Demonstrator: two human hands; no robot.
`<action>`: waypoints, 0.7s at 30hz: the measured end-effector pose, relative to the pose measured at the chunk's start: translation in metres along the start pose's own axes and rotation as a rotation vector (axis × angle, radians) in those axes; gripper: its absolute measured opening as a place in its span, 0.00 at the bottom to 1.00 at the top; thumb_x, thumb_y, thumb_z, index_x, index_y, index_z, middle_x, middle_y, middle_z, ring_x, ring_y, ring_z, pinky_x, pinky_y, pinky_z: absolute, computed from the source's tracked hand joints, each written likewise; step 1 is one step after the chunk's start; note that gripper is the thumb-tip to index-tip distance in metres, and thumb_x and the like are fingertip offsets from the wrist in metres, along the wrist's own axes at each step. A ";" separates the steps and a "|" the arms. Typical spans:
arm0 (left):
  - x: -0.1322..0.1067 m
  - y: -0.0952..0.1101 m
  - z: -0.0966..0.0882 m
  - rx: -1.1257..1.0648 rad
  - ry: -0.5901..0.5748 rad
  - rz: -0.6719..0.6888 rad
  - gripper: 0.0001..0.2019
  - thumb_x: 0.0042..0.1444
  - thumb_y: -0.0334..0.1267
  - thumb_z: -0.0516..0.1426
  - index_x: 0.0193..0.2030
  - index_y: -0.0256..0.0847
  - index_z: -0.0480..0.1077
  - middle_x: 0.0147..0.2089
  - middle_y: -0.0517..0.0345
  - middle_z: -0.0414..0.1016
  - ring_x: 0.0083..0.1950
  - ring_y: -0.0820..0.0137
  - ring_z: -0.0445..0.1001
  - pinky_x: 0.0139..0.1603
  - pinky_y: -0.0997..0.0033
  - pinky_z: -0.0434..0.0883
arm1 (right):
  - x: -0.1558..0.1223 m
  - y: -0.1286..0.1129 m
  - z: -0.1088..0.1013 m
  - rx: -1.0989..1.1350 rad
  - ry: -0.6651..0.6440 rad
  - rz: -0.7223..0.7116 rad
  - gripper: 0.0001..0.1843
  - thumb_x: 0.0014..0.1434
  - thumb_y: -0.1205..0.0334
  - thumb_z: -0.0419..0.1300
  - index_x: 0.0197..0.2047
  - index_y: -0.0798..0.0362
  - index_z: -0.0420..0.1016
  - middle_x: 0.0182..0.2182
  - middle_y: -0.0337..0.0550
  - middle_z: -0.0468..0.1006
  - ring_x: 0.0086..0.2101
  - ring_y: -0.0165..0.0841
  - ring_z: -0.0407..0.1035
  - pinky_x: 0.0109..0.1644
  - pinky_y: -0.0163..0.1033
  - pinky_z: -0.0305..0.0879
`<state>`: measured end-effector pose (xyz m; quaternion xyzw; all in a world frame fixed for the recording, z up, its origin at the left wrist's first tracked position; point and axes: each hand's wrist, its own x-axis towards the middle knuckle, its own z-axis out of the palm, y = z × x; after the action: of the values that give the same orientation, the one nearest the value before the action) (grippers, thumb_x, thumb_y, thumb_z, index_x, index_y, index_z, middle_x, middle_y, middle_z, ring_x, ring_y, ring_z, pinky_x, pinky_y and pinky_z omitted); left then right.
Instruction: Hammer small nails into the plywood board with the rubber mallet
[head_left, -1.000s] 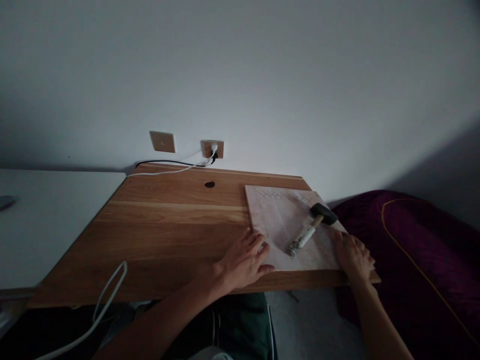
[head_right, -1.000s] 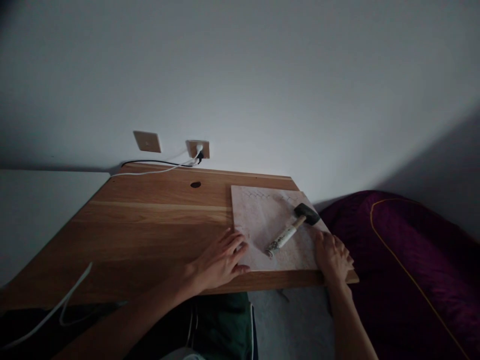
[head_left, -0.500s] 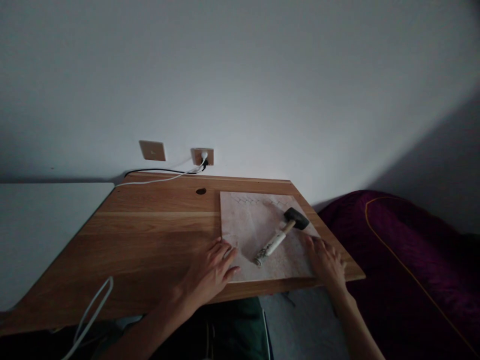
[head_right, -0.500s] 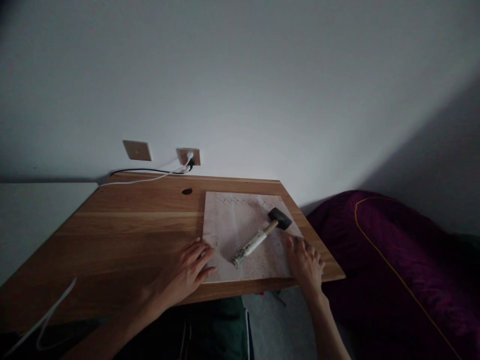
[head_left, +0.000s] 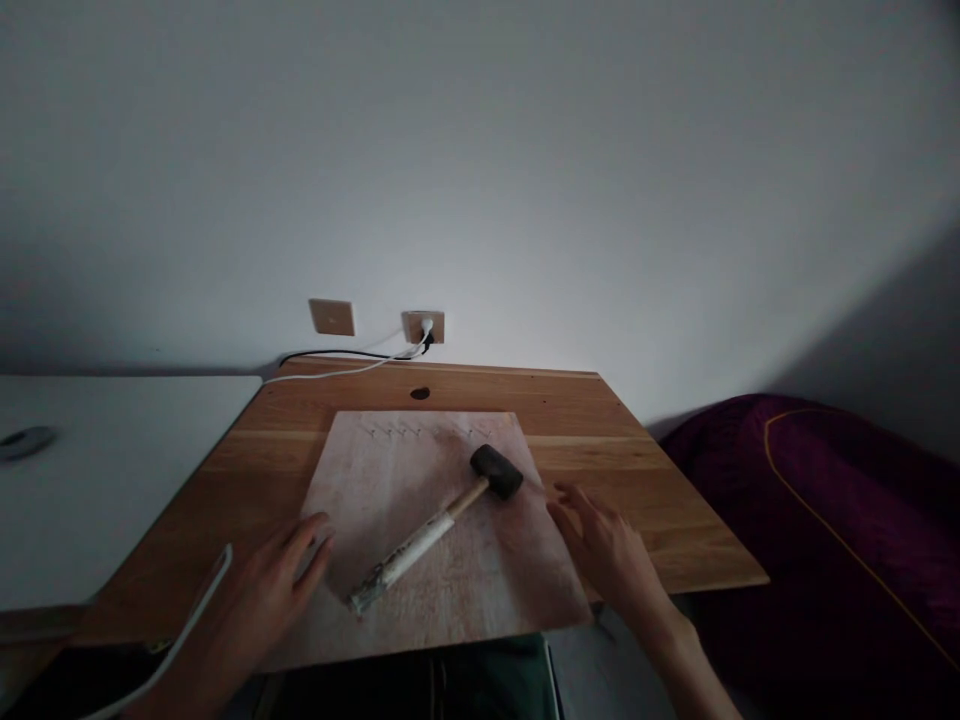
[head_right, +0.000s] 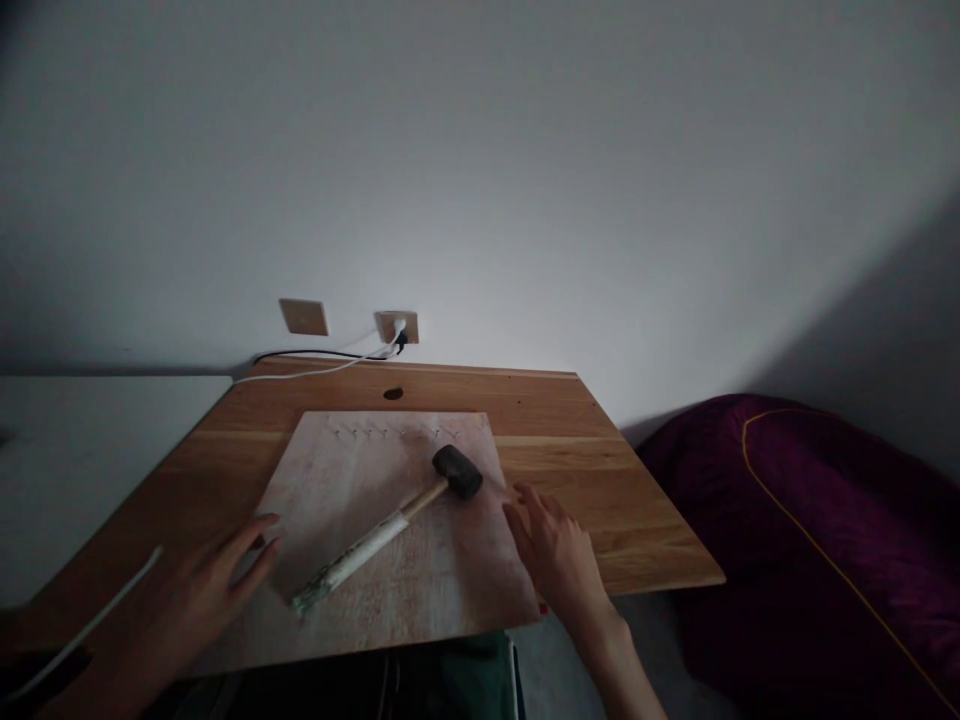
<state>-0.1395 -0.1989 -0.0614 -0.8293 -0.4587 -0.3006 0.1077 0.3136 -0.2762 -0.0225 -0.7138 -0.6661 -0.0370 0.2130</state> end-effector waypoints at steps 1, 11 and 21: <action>0.010 -0.002 0.001 -0.034 -0.001 -0.042 0.13 0.71 0.43 0.54 0.52 0.48 0.79 0.47 0.55 0.88 0.41 0.61 0.87 0.43 0.64 0.81 | 0.014 -0.009 -0.005 0.013 0.005 -0.003 0.15 0.77 0.54 0.53 0.55 0.48 0.78 0.47 0.51 0.90 0.41 0.46 0.87 0.39 0.44 0.79; 0.179 -0.027 0.063 -0.433 -0.135 -0.304 0.12 0.66 0.44 0.55 0.45 0.42 0.77 0.43 0.52 0.85 0.44 0.62 0.82 0.50 0.64 0.76 | 0.151 -0.107 -0.009 -0.114 -0.239 0.006 0.11 0.78 0.60 0.57 0.54 0.51 0.80 0.50 0.51 0.88 0.47 0.43 0.85 0.45 0.40 0.73; 0.159 -0.030 0.094 -0.451 -0.183 -0.014 0.09 0.66 0.40 0.58 0.46 0.43 0.79 0.46 0.52 0.83 0.50 0.60 0.80 0.58 0.59 0.73 | 0.171 -0.124 0.026 -0.243 -0.346 -0.029 0.16 0.79 0.58 0.55 0.53 0.55 0.83 0.54 0.58 0.85 0.55 0.45 0.80 0.54 0.44 0.73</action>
<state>-0.0630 -0.0287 -0.0440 -0.8530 -0.3935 -0.3196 -0.1244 0.2063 -0.1040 0.0432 -0.7204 -0.6935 0.0031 0.0073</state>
